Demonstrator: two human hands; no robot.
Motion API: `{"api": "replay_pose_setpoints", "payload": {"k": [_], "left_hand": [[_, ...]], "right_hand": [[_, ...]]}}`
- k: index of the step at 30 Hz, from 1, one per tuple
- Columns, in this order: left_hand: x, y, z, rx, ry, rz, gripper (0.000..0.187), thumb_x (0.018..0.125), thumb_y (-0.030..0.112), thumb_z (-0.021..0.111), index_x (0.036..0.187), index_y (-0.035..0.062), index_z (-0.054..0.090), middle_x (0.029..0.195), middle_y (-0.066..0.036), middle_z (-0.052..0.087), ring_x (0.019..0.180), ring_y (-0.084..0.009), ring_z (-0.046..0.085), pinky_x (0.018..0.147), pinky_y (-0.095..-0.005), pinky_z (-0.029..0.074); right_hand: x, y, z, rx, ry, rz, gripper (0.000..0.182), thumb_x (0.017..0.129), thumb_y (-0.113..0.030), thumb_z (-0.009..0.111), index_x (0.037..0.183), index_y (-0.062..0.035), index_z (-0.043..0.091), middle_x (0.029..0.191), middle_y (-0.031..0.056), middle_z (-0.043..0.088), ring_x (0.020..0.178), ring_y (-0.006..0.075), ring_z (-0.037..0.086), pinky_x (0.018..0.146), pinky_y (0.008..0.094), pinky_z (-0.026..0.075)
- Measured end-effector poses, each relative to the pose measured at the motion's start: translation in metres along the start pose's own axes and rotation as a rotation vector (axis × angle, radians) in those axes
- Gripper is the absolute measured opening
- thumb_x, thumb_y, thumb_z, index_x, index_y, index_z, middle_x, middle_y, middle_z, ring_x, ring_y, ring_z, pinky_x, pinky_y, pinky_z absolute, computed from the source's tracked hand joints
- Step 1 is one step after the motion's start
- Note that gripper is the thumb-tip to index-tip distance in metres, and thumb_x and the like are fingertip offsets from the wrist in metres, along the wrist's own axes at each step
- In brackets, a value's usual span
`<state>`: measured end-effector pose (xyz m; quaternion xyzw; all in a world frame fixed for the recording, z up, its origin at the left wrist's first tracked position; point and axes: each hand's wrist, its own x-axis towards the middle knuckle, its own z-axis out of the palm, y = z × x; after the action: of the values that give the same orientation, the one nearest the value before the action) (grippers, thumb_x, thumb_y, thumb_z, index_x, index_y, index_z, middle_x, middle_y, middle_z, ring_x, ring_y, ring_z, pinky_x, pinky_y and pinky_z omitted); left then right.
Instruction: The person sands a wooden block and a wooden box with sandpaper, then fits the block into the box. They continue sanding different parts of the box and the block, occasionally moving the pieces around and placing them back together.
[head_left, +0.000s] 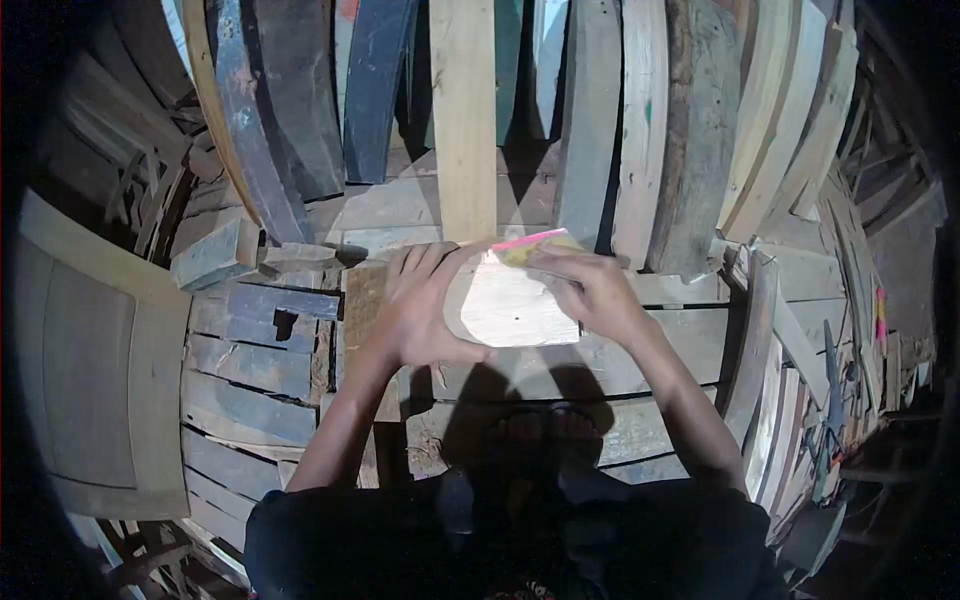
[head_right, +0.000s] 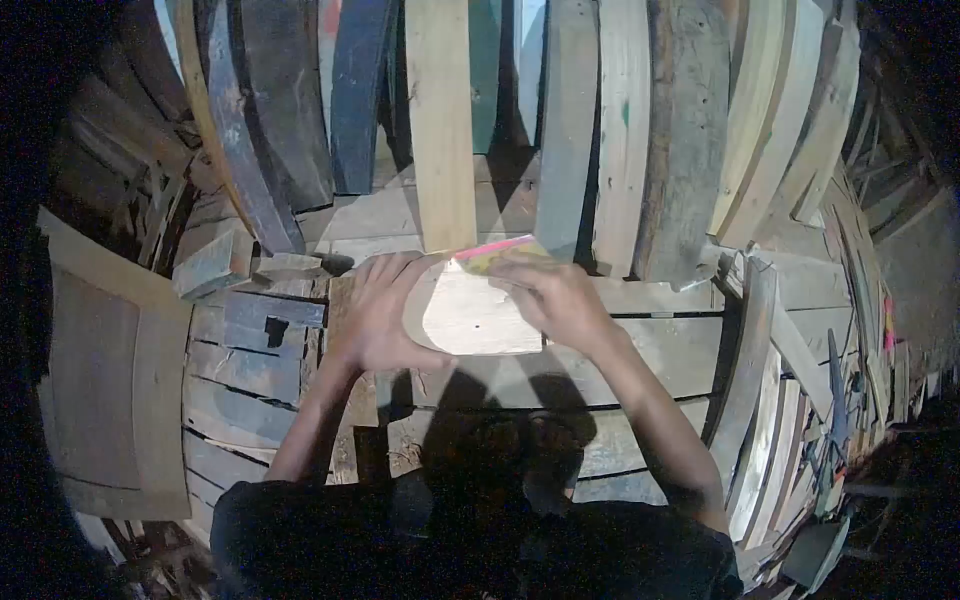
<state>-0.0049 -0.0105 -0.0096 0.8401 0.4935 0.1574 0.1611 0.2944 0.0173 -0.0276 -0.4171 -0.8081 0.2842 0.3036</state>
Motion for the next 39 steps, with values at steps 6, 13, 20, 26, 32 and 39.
{"api": "replay_pose_setpoints", "payload": {"k": [6,13,20,26,32,39], "left_hand": [[0.002,-0.002,-0.003,-0.058,0.038,0.025,0.127,0.050,0.059,0.096,0.159,0.0089,0.053,0.145,-0.020,0.058,0.144,-0.0398,0.050,0.131,-0.0590,0.025],[0.001,-0.001,-0.005,-0.050,0.040,0.015,0.127,0.050,0.058,0.097,0.159,0.0101,0.053,0.142,-0.019,0.059,0.142,-0.0404,0.051,0.128,-0.0576,0.028],[0.004,-0.001,-0.008,-0.042,0.048,0.020,0.126,0.051,0.056,0.098,0.160,0.0122,0.053,0.142,-0.019,0.059,0.143,-0.0399,0.050,0.130,-0.0586,0.024],[0.006,-0.002,-0.005,-0.056,0.036,0.017,0.126,0.052,0.056,0.099,0.161,0.0138,0.052,0.146,-0.018,0.057,0.146,-0.0396,0.048,0.130,-0.0607,0.024],[0.003,-0.003,-0.002,0.020,0.009,0.011,0.127,0.053,0.055,0.098,0.161,0.0099,0.050,0.148,-0.020,0.058,0.146,-0.0418,0.049,0.127,-0.0593,0.030],[0.007,-0.003,-0.006,-0.024,-0.015,-0.009,0.128,0.053,0.058,0.097,0.162,0.0110,0.050,0.146,-0.020,0.058,0.146,-0.0406,0.048,0.130,-0.0595,0.024]], "right_hand": [[-0.019,-0.027,0.021,-0.073,-0.109,-0.305,0.039,0.092,-0.002,0.074,0.128,-0.0112,0.083,0.129,0.0134,0.080,0.122,0.0301,0.078,0.112,0.0461,0.060],[-0.023,-0.042,0.022,-0.162,-0.141,-0.341,0.040,0.089,0.004,0.072,0.127,-0.0029,0.080,0.129,0.0188,0.079,0.126,0.0327,0.075,0.112,0.0447,0.059],[-0.012,-0.023,0.020,-0.245,-0.067,-0.271,0.044,0.088,-0.007,0.082,0.132,-0.0126,0.081,0.136,0.0115,0.078,0.128,0.0247,0.075,0.117,0.0438,0.057],[0.005,-0.013,-0.002,0.045,-0.053,0.041,0.038,0.095,0.001,0.068,0.130,-0.0084,0.080,0.136,0.0168,0.077,0.127,0.0344,0.074,0.114,0.0453,0.057],[-0.006,-0.018,0.023,0.052,-0.196,-0.158,0.037,0.095,-0.002,0.071,0.130,-0.0085,0.080,0.134,0.0150,0.078,0.127,0.0308,0.075,0.114,0.0439,0.058],[-0.012,-0.019,0.039,-0.026,-0.192,-0.402,0.045,0.090,0.004,0.068,0.130,-0.0108,0.081,0.134,0.0131,0.079,0.125,0.0312,0.076,0.112,0.0451,0.060]]}}
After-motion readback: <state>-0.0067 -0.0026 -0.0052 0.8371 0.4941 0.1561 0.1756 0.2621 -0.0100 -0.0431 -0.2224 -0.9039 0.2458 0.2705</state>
